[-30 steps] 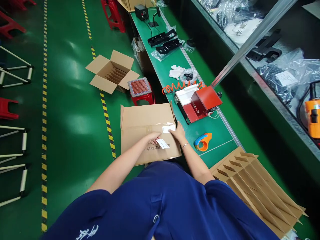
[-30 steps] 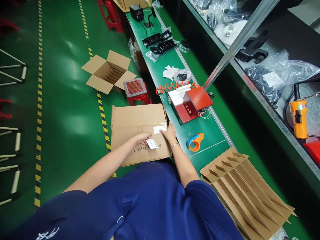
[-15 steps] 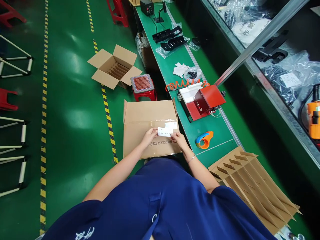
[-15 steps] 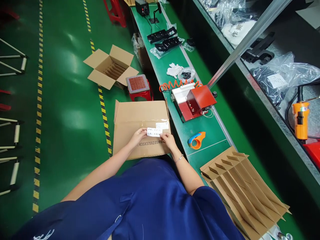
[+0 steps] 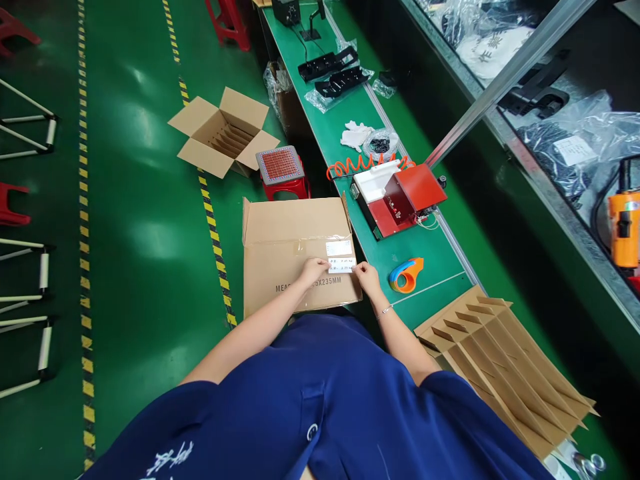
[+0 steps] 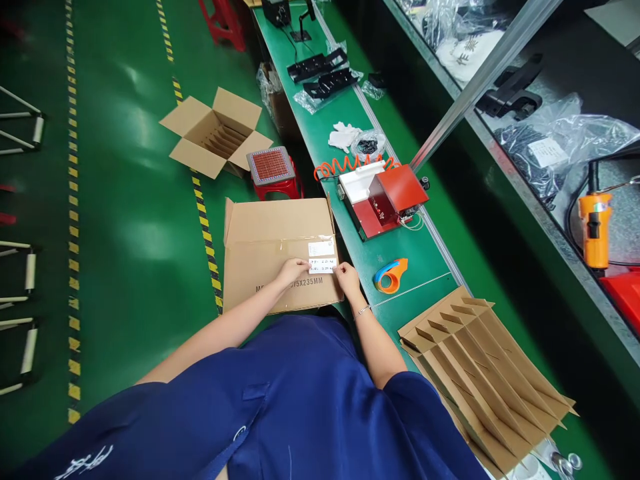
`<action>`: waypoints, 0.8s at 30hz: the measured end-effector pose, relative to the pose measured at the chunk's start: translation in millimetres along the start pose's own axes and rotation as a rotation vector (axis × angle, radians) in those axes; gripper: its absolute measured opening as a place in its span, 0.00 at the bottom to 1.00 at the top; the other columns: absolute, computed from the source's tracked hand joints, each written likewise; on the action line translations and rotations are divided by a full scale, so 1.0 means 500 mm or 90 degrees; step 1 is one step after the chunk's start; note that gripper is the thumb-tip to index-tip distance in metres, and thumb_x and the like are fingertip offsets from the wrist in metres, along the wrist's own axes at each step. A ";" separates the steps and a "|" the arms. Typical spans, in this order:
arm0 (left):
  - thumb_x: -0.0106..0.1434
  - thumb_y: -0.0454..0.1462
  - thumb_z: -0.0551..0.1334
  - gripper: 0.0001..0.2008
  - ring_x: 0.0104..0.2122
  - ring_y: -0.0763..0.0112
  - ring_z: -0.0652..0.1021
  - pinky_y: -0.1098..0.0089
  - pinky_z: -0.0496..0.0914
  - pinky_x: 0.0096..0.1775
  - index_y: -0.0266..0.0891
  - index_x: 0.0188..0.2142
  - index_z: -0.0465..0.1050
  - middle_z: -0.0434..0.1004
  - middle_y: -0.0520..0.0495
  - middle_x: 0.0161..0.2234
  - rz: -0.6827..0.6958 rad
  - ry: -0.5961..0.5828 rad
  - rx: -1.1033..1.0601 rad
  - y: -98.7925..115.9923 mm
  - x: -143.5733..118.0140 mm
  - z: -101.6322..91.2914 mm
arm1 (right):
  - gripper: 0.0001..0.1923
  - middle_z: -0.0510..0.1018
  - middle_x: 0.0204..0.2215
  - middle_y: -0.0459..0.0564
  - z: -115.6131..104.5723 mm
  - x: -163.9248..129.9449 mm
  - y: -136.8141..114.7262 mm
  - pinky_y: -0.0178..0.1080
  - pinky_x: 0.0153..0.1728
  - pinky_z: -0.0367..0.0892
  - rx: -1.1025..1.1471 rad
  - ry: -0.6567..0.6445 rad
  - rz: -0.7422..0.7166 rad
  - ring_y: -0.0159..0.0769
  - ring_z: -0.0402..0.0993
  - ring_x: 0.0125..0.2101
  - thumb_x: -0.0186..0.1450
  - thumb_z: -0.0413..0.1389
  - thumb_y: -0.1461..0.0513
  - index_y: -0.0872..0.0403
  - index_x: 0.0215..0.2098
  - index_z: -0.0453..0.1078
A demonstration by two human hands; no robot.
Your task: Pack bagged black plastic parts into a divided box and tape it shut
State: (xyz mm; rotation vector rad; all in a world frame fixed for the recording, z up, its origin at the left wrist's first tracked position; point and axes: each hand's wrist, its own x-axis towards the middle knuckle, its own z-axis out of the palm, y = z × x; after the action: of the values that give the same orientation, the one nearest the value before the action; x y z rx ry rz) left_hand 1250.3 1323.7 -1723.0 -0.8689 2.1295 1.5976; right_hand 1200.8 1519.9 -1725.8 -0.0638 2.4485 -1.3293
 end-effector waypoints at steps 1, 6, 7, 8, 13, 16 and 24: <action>0.67 0.41 0.64 0.12 0.28 0.74 0.75 0.70 0.72 0.32 0.34 0.33 0.73 0.74 0.53 0.29 0.006 0.004 0.016 0.002 0.004 -0.003 | 0.14 0.67 0.18 0.41 0.000 0.005 0.000 0.36 0.27 0.59 -0.003 -0.004 0.001 0.35 0.63 0.24 0.57 0.55 0.51 0.50 0.21 0.61; 0.66 0.41 0.65 0.11 0.33 0.71 0.77 0.66 0.74 0.38 0.35 0.32 0.73 0.76 0.51 0.32 0.007 0.013 0.122 0.021 0.027 -0.009 | 0.13 0.67 0.17 0.40 0.005 0.035 0.003 0.36 0.27 0.59 -0.023 -0.016 0.022 0.35 0.64 0.23 0.57 0.54 0.53 0.49 0.20 0.59; 0.66 0.41 0.65 0.11 0.34 0.70 0.77 0.65 0.74 0.39 0.35 0.32 0.73 0.76 0.50 0.33 0.004 0.013 0.145 0.028 0.029 -0.009 | 0.13 0.68 0.18 0.41 0.006 0.041 0.003 0.36 0.27 0.59 -0.029 -0.014 0.025 0.35 0.65 0.23 0.57 0.54 0.53 0.49 0.20 0.59; 0.66 0.41 0.65 0.10 0.35 0.70 0.77 0.64 0.74 0.41 0.35 0.33 0.73 0.77 0.49 0.34 0.001 0.013 0.166 0.035 0.031 -0.007 | 0.13 0.68 0.18 0.41 0.007 0.046 0.003 0.37 0.28 0.59 -0.035 -0.011 0.027 0.35 0.65 0.23 0.57 0.54 0.53 0.49 0.20 0.59; 0.66 0.41 0.64 0.10 0.40 0.67 0.78 0.60 0.74 0.45 0.35 0.36 0.75 0.78 0.47 0.39 -0.018 0.019 0.240 0.061 0.026 -0.004 | 0.12 0.69 0.19 0.42 0.008 0.061 0.006 0.37 0.29 0.58 -0.061 -0.007 0.028 0.36 0.65 0.25 0.56 0.53 0.54 0.49 0.19 0.58; 0.66 0.42 0.64 0.11 0.40 0.66 0.78 0.60 0.75 0.45 0.35 0.38 0.75 0.78 0.46 0.40 -0.023 0.021 0.264 0.067 0.022 -0.005 | 0.12 0.69 0.19 0.42 0.009 0.063 0.008 0.37 0.29 0.57 -0.072 -0.009 0.027 0.36 0.65 0.25 0.57 0.53 0.54 0.49 0.20 0.58; 0.67 0.43 0.63 0.12 0.42 0.64 0.78 0.59 0.74 0.46 0.35 0.40 0.75 0.78 0.46 0.42 -0.040 -0.001 0.341 0.084 0.021 -0.009 | 0.12 0.68 0.19 0.42 0.012 0.068 0.006 0.37 0.28 0.56 -0.099 -0.024 0.029 0.35 0.63 0.24 0.58 0.52 0.56 0.49 0.20 0.56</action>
State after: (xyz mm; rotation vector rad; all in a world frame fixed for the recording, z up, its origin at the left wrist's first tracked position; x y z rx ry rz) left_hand 1215.5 1324.0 -1696.8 -0.7368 2.3305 0.9160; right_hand 1171.3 1509.9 -1741.1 -0.0707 2.5027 -1.1067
